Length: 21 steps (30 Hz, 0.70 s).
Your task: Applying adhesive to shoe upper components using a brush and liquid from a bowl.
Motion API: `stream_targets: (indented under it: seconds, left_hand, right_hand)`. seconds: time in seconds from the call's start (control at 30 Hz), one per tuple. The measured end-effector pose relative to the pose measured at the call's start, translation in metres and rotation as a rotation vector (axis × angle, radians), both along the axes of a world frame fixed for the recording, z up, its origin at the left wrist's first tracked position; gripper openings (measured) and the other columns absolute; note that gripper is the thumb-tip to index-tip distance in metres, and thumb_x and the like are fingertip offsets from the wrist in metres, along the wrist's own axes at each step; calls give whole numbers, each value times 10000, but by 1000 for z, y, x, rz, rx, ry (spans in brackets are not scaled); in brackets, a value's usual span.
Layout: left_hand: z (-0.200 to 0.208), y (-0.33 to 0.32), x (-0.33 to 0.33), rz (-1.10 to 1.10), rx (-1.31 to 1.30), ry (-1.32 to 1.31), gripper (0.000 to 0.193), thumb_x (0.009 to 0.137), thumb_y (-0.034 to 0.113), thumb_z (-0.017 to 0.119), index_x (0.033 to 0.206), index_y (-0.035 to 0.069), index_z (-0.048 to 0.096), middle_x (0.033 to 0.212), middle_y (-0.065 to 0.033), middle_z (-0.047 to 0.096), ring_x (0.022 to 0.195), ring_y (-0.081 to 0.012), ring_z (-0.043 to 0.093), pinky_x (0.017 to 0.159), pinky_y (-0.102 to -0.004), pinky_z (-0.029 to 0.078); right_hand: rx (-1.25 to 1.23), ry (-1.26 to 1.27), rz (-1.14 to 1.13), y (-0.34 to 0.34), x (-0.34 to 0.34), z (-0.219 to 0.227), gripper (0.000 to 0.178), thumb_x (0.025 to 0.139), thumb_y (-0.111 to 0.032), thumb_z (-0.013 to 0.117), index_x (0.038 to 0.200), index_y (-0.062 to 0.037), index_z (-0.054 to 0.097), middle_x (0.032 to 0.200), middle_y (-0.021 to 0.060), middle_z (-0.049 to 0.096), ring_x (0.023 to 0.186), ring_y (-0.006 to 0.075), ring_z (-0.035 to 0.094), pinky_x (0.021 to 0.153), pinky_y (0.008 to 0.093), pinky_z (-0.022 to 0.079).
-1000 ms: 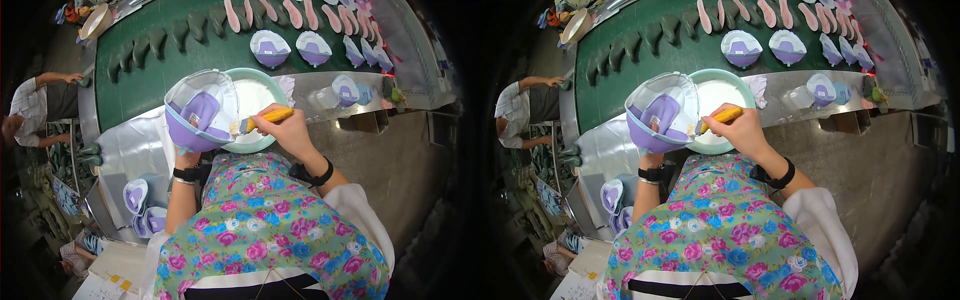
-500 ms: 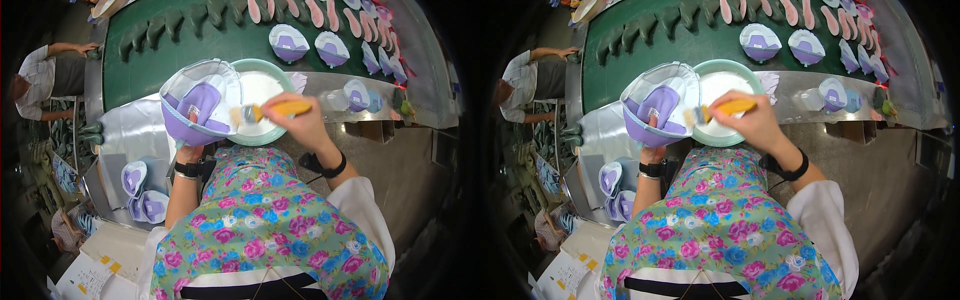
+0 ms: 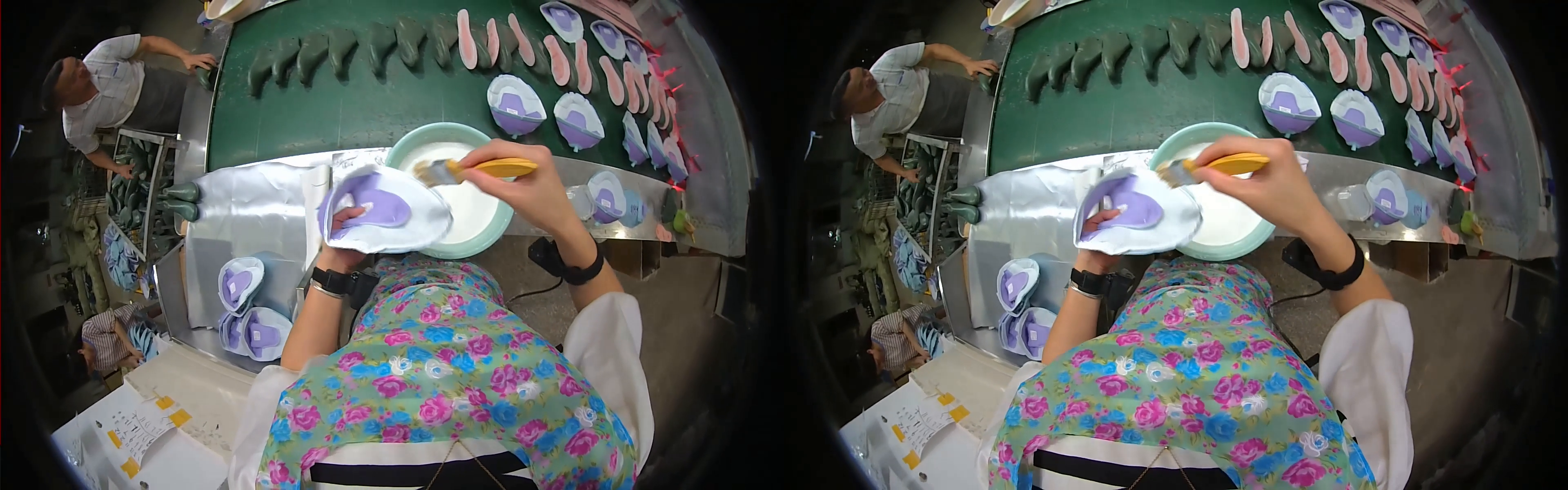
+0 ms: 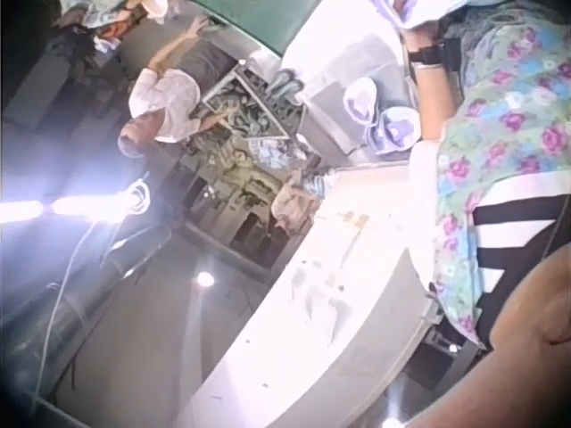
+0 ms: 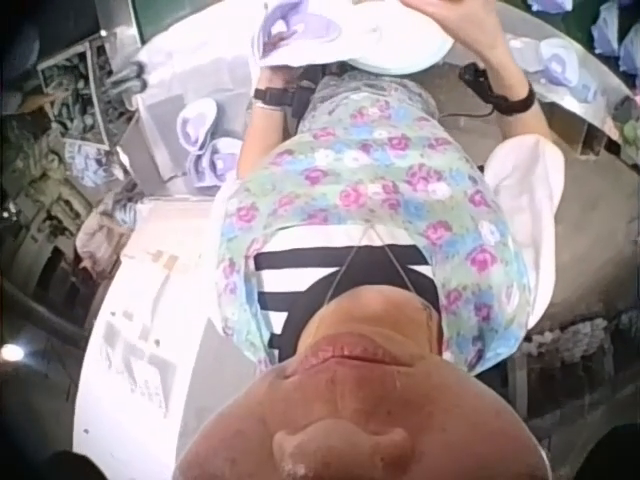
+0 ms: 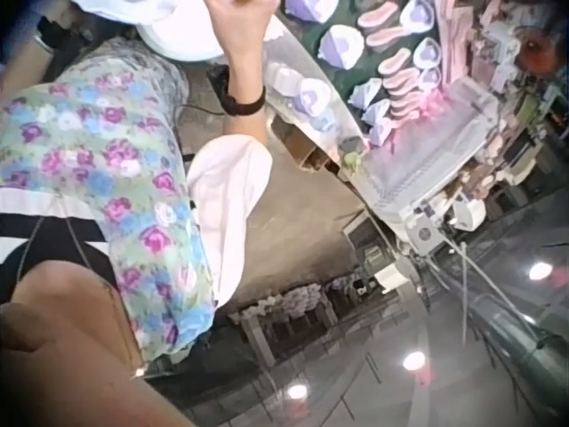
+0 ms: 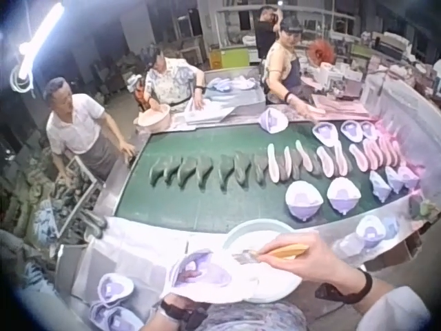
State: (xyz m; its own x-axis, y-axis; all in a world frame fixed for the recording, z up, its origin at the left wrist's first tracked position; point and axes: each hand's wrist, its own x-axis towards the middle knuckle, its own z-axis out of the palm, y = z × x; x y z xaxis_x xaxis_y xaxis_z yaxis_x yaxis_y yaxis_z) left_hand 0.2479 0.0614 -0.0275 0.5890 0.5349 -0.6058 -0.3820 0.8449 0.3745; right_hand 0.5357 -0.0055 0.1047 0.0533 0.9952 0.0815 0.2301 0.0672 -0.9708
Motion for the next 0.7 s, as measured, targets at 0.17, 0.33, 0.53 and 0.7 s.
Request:
stream_targets:
  seconds: [0.17,0.33,0.53,0.7]
  left_hand:
    - [27,-12,40,-212,343,-77,425,832,109,593,1238,32,492,1189,-118,560,1039,-205,575,899,-363,484]
    - [-30,-20,24,-307,-124,-207,240,841,107,546,1035,-29,588,1034,-145,623,924,-222,623,851,-394,509]
    - [-4,-13,26,-293,256,-253,308,819,81,563,1105,-31,561,1102,-179,585,1020,-274,574,960,-420,439]
    - [11,18,44,-163,213,112,316,854,110,574,1164,52,541,1065,-77,605,951,-172,601,824,-339,512]
  right_hand:
    - [111,80,445,34,-33,11,143,769,-38,687,907,-7,671,847,61,672,758,104,610,679,225,473]
    - [-24,55,318,50,-25,-15,120,785,-56,678,895,-8,674,826,24,670,762,82,598,675,212,466]
    - [-277,75,14,5,30,-84,120,767,-108,709,815,-7,666,727,25,644,655,72,580,594,218,465]
    - [-292,57,-243,2,47,-70,161,823,-149,650,809,11,640,735,27,625,655,68,558,583,217,451]
